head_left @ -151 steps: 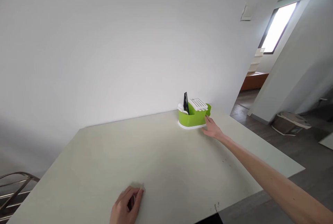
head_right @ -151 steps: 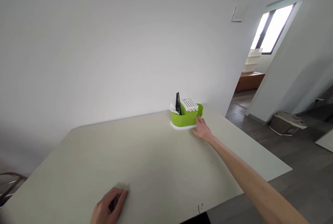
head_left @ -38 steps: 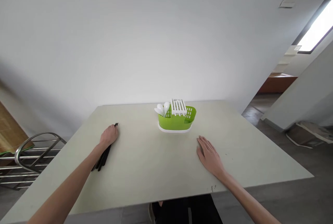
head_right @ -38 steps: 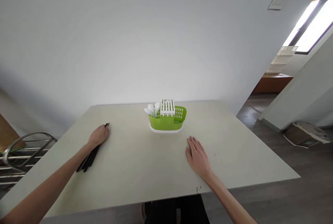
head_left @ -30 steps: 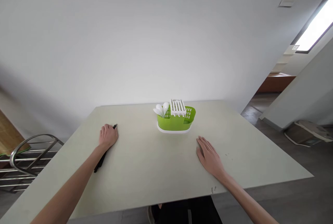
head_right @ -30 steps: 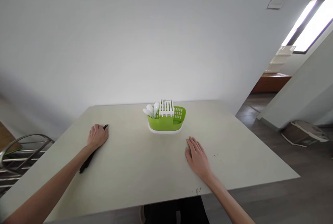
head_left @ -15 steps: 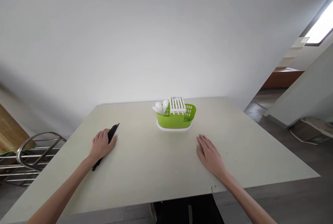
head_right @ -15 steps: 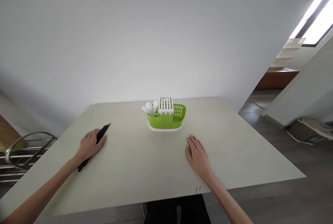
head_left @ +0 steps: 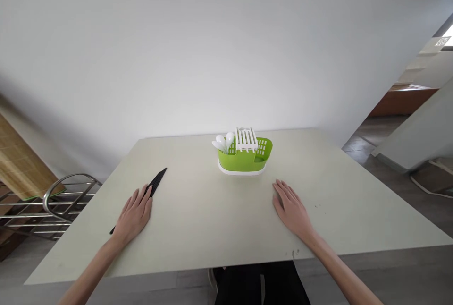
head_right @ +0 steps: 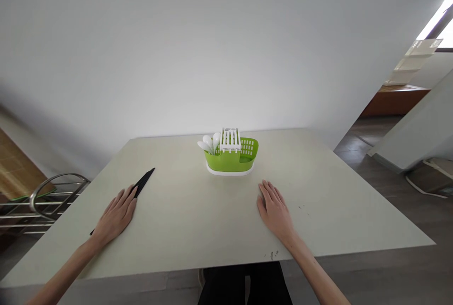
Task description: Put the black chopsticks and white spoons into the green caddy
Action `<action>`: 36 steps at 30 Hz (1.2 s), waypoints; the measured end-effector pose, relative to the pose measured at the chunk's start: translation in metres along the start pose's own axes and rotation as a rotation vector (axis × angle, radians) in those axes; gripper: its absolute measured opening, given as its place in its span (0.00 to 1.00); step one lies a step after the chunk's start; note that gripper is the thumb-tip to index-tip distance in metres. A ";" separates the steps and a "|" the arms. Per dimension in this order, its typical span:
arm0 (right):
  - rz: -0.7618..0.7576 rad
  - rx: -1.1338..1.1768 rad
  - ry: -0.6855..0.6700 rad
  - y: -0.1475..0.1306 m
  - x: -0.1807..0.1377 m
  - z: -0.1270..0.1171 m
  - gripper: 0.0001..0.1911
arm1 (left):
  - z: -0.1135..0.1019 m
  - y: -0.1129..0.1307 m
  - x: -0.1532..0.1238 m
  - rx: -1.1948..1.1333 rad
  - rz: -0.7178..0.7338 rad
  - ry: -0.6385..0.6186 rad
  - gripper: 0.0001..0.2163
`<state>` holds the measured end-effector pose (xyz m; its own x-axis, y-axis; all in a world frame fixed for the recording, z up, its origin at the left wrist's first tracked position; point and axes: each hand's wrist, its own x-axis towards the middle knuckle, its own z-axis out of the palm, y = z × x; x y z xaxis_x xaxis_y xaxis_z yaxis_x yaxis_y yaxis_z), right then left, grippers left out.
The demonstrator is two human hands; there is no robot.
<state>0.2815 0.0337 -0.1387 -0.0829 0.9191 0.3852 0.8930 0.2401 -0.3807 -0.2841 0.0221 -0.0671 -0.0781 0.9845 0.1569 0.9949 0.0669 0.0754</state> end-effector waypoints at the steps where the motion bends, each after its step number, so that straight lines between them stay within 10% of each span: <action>1: -0.001 0.001 0.000 0.000 0.000 0.000 0.30 | -0.001 -0.002 -0.004 0.001 0.003 -0.001 0.34; 12: -0.012 0.012 0.009 0.000 0.000 0.002 0.29 | -0.019 0.000 -0.035 0.019 0.152 0.137 0.32; 26: 0.003 0.017 0.036 -0.003 0.005 0.004 0.28 | -0.090 0.236 0.125 -0.330 0.413 0.288 0.26; 36: -0.008 0.037 0.095 -0.005 0.012 0.006 0.26 | -0.072 0.314 0.201 -0.079 0.223 0.066 0.30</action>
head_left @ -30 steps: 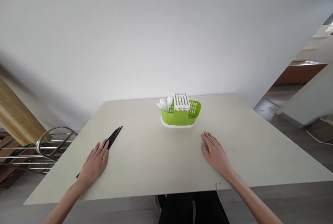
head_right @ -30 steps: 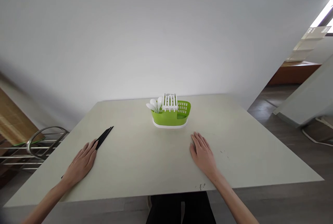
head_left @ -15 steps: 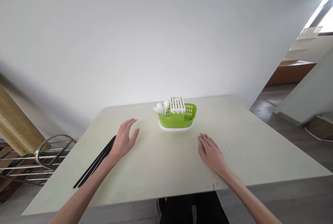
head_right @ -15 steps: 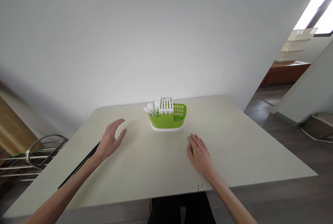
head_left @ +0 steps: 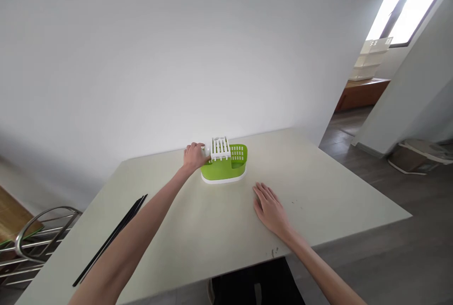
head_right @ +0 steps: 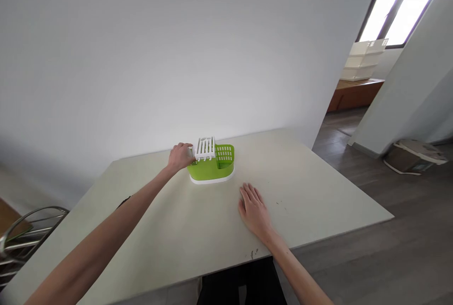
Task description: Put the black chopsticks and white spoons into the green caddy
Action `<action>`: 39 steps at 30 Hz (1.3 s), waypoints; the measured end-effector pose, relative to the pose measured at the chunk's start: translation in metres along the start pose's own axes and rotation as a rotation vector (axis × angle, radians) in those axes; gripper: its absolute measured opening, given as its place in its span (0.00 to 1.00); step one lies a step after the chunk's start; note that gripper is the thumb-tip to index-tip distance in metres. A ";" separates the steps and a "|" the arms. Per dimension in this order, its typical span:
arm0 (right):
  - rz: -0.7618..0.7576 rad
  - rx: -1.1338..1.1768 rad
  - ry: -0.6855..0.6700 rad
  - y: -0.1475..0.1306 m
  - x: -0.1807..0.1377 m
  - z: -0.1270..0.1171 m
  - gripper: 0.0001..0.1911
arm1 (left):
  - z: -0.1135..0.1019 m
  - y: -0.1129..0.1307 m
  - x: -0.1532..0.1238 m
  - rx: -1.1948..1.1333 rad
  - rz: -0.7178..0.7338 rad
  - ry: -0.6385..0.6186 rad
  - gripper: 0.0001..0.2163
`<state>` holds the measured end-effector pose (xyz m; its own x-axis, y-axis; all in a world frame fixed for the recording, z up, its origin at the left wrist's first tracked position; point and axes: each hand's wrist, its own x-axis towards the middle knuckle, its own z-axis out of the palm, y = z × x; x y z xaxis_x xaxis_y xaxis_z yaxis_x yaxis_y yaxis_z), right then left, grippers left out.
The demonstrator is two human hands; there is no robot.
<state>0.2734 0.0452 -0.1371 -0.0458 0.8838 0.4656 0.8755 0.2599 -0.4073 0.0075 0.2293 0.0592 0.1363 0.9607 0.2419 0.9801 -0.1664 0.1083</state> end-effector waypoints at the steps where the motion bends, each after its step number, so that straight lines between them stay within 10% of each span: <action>1: -0.001 0.004 0.006 0.000 0.000 0.000 0.26 | 0.001 0.001 0.002 0.007 -0.002 0.011 0.28; 17: 0.001 0.017 0.023 0.000 0.001 -0.001 0.24 | 0.000 0.008 0.000 0.059 0.032 0.074 0.12; 39: -0.001 0.020 0.001 -0.002 0.001 -0.005 0.26 | -0.007 -0.012 0.007 -0.054 0.344 -0.101 0.22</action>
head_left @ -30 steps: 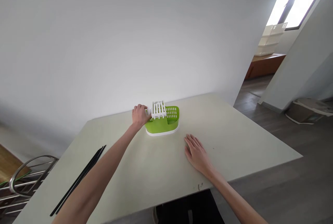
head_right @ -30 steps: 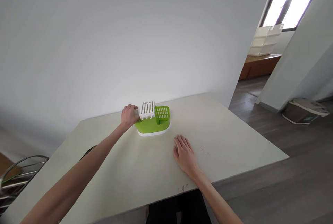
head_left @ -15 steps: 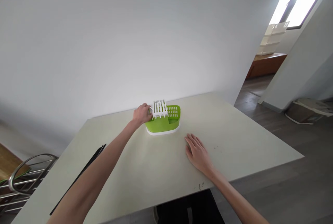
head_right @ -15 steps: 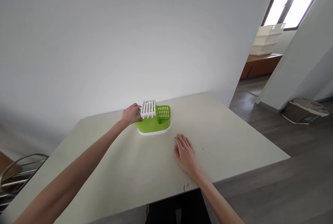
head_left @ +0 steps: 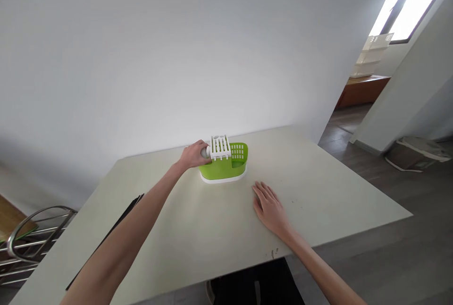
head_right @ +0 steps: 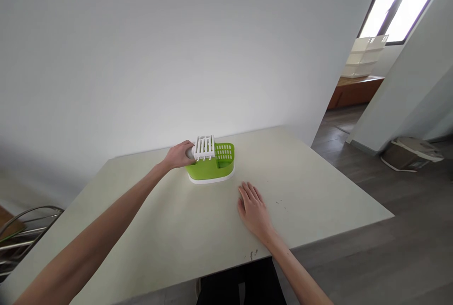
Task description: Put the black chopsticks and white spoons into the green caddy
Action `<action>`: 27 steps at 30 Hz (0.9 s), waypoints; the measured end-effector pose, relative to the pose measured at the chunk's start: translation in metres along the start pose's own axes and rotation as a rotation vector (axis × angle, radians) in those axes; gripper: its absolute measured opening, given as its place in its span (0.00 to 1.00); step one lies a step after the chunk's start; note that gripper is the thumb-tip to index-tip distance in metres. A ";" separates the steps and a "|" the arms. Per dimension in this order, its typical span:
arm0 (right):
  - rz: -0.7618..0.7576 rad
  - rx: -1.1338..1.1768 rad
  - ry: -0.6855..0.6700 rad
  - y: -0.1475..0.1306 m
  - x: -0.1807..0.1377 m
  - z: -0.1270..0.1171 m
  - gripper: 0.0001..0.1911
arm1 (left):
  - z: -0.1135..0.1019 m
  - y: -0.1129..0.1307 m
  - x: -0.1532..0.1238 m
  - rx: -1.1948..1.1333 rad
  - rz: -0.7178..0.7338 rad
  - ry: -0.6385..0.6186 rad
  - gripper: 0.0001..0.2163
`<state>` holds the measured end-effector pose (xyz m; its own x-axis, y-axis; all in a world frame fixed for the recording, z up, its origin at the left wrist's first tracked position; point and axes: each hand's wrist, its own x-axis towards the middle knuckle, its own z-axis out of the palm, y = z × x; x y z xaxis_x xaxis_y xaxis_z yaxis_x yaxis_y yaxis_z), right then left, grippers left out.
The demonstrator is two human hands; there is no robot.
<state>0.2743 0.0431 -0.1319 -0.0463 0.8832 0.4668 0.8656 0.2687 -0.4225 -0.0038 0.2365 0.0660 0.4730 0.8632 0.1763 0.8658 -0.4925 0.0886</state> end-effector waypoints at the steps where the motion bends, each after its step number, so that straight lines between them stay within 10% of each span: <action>1: 0.002 -0.001 -0.001 0.000 0.000 0.000 0.26 | 0.001 0.000 0.000 0.006 -0.003 0.000 0.20; 27: 0.000 -0.006 -0.025 0.001 -0.002 -0.002 0.27 | 0.003 0.000 0.015 0.057 -0.171 0.179 0.11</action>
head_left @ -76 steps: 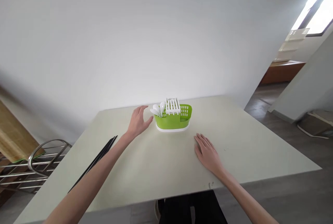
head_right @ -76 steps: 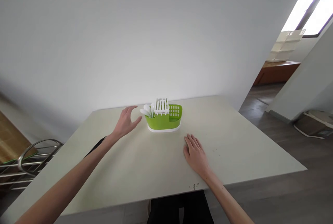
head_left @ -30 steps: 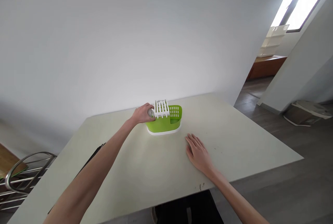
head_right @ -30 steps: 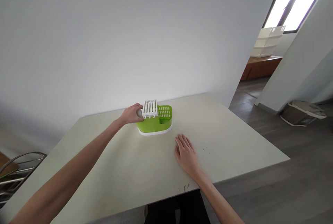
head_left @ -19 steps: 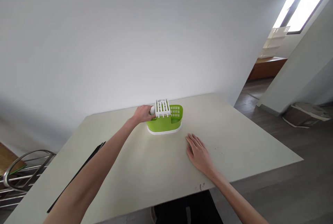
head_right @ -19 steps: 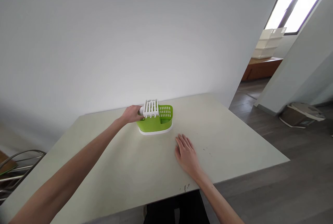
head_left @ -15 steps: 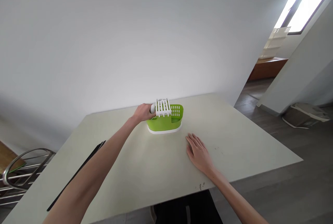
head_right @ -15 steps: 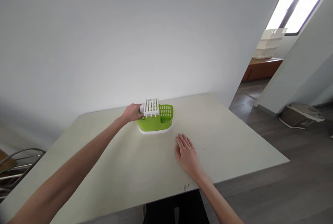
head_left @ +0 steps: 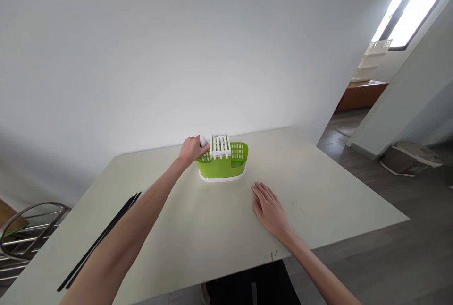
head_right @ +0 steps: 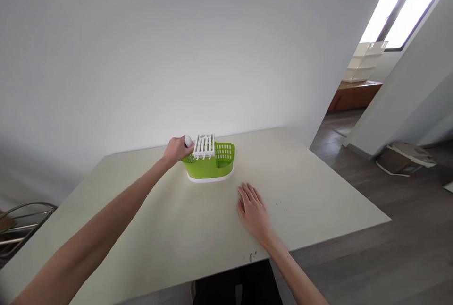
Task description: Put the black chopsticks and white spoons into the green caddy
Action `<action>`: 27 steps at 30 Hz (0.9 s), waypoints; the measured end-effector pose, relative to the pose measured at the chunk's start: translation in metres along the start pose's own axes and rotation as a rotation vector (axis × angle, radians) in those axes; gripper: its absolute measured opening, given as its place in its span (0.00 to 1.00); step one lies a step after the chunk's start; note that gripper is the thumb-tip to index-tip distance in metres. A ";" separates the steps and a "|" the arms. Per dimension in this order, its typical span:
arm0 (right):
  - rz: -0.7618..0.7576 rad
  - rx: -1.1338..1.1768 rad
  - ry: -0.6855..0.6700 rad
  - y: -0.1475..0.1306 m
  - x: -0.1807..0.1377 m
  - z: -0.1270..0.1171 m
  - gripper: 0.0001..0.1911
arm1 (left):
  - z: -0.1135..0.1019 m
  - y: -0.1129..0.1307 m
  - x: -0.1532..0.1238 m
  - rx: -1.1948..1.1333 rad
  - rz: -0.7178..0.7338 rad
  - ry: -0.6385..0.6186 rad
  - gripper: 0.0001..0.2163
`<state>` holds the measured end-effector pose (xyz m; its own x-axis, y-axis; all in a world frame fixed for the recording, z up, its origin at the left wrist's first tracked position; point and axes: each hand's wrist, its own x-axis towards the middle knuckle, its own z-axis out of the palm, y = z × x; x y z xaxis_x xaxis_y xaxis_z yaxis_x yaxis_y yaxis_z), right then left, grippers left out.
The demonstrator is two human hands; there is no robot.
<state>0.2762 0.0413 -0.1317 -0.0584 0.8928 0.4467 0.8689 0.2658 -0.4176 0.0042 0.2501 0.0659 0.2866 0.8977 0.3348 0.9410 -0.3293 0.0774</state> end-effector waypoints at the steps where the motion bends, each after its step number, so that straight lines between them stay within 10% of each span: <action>1: 0.000 -0.002 0.000 0.000 0.000 0.000 0.27 | -0.001 0.000 0.001 -0.009 -0.012 0.020 0.12; 9: -0.001 -0.001 0.009 0.000 0.000 0.000 0.26 | -0.028 -0.004 0.018 -0.078 -0.026 0.265 0.10; 18: -0.007 0.005 0.014 0.002 -0.001 0.003 0.26 | -0.107 -0.004 0.035 -0.172 -0.103 0.532 0.13; 27: -0.004 0.004 0.015 0.004 -0.002 0.005 0.26 | -0.155 -0.018 -0.005 -0.237 -0.182 0.398 0.13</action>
<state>0.2771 0.0422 -0.1387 -0.0543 0.8862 0.4602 0.8666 0.2708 -0.4192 -0.0417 0.2058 0.2081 -0.0124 0.7806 0.6249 0.8894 -0.2770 0.3637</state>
